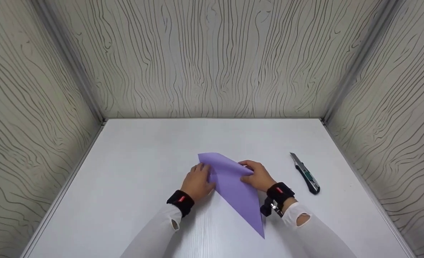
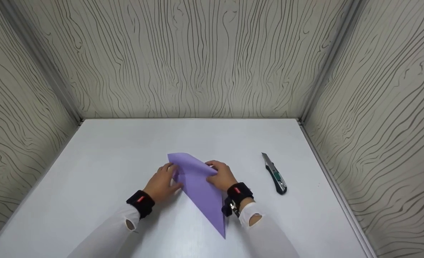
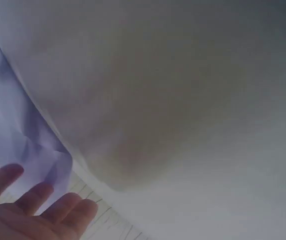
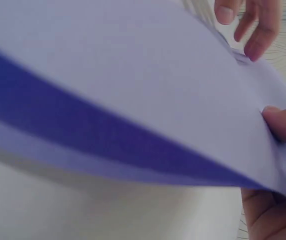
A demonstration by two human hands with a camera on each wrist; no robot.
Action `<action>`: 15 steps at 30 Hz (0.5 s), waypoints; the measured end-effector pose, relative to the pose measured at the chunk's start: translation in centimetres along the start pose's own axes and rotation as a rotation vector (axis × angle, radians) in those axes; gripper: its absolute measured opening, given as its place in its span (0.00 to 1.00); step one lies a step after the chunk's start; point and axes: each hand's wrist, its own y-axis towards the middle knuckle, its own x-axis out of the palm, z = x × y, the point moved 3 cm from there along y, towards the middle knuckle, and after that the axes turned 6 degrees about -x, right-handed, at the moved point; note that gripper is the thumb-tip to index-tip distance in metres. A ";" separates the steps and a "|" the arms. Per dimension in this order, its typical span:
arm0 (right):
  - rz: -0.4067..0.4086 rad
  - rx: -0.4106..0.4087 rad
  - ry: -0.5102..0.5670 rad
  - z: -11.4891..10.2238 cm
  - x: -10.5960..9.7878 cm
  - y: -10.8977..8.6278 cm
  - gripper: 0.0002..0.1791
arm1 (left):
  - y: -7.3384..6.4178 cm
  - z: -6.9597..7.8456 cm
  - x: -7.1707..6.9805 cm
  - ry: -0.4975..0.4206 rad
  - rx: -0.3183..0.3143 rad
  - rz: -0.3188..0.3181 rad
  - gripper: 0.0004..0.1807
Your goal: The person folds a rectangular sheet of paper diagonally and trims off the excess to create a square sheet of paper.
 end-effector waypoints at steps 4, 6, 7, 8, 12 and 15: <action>-0.009 -0.017 0.037 -0.3 -0.9 0.0 0.30 | 0.5 -1.2 -0.5 -0.226 -0.061 0.001 0.46; -0.009 -0.023 0.064 -0.5 -1.4 -0.1 0.31 | 0.7 -1.6 -0.8 -0.342 -0.089 -0.023 0.50; -0.012 -0.026 0.085 -0.7 -1.6 -0.1 0.31 | 0.8 -1.7 -0.9 -0.405 -0.108 -0.044 0.52; -0.015 -0.027 0.103 -0.8 -1.8 -0.2 0.31 | 0.9 -1.8 -1.0 -0.477 -0.127 -0.068 0.53; -0.032 -0.026 0.154 -1.3 -2.5 -0.5 0.32 | 1.1 -1.7 -1.6 -0.751 -0.217 -0.165 0.54; -0.047 -0.030 0.186 -1.4 -2.8 -0.7 0.33 | 1.3 -1.5 -1.8 -0.956 -0.244 -0.218 0.43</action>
